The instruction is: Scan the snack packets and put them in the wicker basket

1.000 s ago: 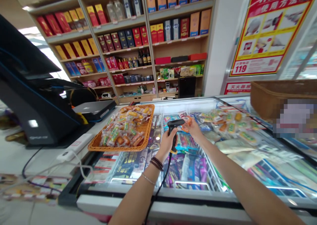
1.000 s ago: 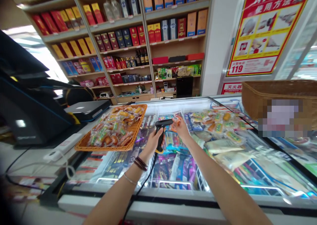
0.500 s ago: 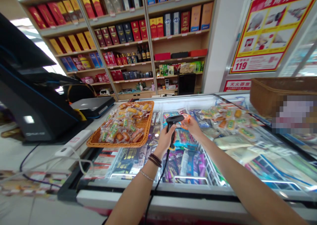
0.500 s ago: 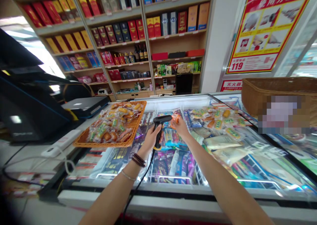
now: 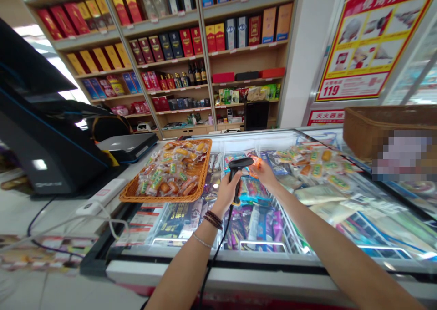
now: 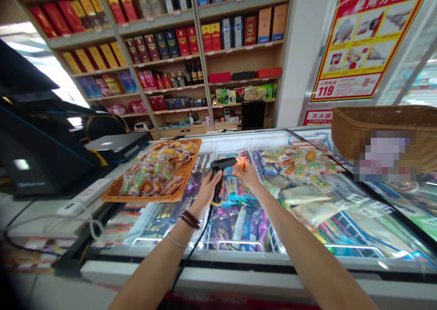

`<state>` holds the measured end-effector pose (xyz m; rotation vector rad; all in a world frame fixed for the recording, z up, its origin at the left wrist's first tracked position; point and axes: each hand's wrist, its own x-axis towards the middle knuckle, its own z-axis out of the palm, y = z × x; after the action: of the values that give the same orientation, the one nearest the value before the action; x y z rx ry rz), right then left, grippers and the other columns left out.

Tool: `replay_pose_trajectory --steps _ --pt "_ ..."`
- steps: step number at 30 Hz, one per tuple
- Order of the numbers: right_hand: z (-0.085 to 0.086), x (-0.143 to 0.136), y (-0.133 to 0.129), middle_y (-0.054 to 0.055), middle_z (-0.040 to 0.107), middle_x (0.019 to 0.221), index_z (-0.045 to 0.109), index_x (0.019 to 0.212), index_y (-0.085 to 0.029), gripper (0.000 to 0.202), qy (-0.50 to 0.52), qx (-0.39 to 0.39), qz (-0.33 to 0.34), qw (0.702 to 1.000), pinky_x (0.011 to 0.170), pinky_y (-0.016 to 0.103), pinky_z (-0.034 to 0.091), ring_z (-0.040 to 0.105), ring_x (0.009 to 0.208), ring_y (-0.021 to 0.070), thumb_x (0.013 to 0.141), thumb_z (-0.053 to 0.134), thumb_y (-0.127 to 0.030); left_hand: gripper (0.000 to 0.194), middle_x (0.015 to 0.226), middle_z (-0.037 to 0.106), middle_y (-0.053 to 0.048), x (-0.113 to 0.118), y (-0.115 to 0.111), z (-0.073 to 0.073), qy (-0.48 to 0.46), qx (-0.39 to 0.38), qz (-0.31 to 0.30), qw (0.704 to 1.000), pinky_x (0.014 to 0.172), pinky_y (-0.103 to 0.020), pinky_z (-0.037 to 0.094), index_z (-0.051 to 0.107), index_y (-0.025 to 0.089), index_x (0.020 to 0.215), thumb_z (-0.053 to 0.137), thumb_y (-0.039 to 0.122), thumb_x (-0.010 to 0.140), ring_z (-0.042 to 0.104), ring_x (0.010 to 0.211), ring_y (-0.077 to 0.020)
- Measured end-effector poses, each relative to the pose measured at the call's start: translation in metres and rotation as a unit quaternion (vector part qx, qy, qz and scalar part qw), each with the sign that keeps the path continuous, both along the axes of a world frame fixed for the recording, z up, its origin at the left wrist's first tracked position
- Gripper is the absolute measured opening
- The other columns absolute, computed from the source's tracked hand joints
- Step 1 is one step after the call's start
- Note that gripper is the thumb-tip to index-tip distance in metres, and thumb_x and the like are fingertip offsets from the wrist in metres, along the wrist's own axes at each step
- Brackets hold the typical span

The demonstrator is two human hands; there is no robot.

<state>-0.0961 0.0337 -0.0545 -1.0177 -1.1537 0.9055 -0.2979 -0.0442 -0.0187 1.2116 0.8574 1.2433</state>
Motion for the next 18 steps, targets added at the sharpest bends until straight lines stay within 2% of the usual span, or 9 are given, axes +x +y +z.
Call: replay_pose_trajectory --steps 5,9,14,17,18 --pt "0.0029 -0.0031 -0.0021 0.004 0.080 0.095 0.069 0.096 -0.032 0.044 -0.001 0.006 -0.028 1.000 0.111 0.052 0.065 0.078 0.118 0.0372 0.071 0.100 -0.052 0.067 0.064 0.061 0.005 0.0005 -0.0022 0.0024 -0.007 -0.012 0.008 1.000 0.045 -0.025 0.037 0.059 0.025 0.083 0.096 0.081 0.085 0.049 0.044 -0.0095" --pt "0.0034 -0.0044 -0.0027 0.004 0.080 0.099 0.068 0.100 -0.032 0.045 -0.009 -0.008 -0.033 0.999 0.108 0.051 0.066 0.078 0.118 0.0357 0.074 0.099 -0.052 0.072 0.064 0.061 0.005 0.0000 -0.0023 0.0021 -0.002 -0.001 0.003 1.000 0.045 -0.025 0.038 0.059 0.025 0.083 0.095 0.087 0.080 0.049 0.045 -0.0097" --pt "0.0038 -0.0072 -0.0060 0.000 0.079 0.105 0.063 0.115 -0.032 0.058 0.057 0.002 -0.032 0.998 0.089 0.038 0.068 0.076 0.100 0.0266 0.069 0.100 -0.034 0.072 0.065 0.061 0.004 -0.0007 -0.0012 0.0001 0.016 0.012 0.001 1.000 0.046 -0.026 0.037 0.059 0.026 0.083 0.092 0.090 0.081 0.048 0.046 -0.0098" --pt "0.0033 -0.0054 -0.0083 -0.009 0.069 0.092 0.055 0.115 -0.035 0.063 0.081 -0.004 -0.064 0.995 0.081 0.030 0.064 0.068 0.084 0.0195 0.069 0.097 -0.024 0.070 0.064 0.060 0.004 -0.0002 -0.0011 -0.0016 0.020 0.018 0.004 1.000 0.046 -0.026 0.036 0.058 0.026 0.083 0.090 0.089 0.084 0.047 0.046 -0.0101" --pt "0.0032 -0.0042 -0.0090 -0.010 0.066 0.089 0.053 0.114 -0.035 0.063 0.093 -0.016 -0.054 0.994 0.081 0.028 0.063 0.066 0.083 0.0185 0.070 0.096 -0.022 0.070 0.065 0.061 0.004 0.0000 -0.0011 -0.0022 0.020 0.019 0.002 1.000 0.046 -0.026 0.036 0.058 0.026 0.083 0.090 0.089 0.085 0.048 0.046 -0.0103"
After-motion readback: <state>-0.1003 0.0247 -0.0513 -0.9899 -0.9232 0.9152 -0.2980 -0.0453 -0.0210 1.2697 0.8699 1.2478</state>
